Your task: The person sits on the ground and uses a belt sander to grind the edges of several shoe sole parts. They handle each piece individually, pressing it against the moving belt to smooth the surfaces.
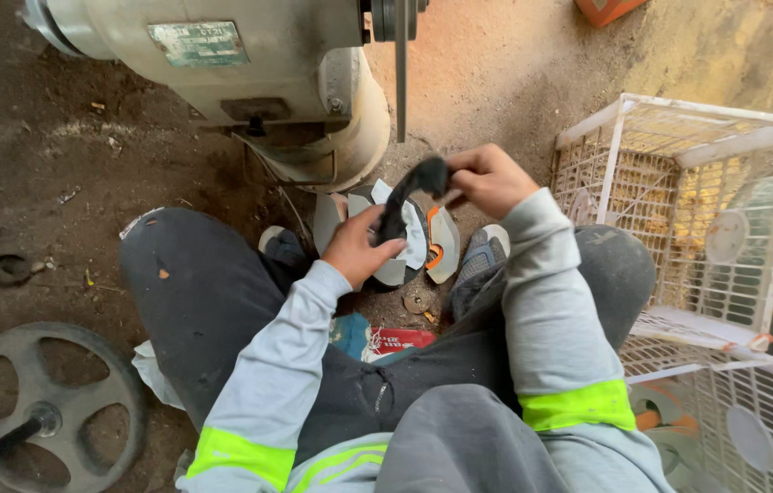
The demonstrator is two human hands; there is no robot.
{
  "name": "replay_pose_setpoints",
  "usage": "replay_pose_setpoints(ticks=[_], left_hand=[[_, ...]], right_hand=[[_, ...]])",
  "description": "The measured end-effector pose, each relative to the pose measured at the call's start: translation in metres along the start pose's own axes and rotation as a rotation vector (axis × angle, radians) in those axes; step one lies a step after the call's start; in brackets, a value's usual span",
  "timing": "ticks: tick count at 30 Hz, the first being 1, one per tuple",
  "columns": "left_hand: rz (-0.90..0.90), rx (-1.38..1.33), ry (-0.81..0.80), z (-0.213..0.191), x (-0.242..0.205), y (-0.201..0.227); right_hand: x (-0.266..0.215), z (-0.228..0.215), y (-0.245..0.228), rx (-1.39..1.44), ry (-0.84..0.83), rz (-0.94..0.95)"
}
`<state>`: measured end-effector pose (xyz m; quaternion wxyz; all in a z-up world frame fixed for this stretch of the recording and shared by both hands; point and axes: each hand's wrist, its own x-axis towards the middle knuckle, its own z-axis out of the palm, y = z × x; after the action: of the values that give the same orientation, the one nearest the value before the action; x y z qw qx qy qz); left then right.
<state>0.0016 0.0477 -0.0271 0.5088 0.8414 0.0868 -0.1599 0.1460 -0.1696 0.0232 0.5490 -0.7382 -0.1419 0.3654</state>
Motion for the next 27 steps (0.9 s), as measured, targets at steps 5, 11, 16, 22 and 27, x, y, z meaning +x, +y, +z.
replay_pose_setpoints(ticks=[5,11,16,22,27], left_hand=[[0.320,0.311,0.107,-0.022,-0.007,-0.007],[0.369,0.327,0.378,-0.039,-0.020,0.002],[0.341,0.201,0.372,-0.056,-0.041,-0.025],[0.240,0.381,0.110,-0.036,-0.054,-0.025],[-0.025,0.370,-0.179,-0.029,-0.039,-0.042]], right_hand=[[-0.016,0.011,0.001,-0.239,-0.075,-0.033],[0.000,0.021,0.066,-0.248,0.001,0.019],[0.031,0.029,0.129,-0.185,0.078,0.179],[0.040,0.072,0.125,-0.827,0.173,0.215],[0.028,0.097,0.136,-0.664,0.254,0.184]])
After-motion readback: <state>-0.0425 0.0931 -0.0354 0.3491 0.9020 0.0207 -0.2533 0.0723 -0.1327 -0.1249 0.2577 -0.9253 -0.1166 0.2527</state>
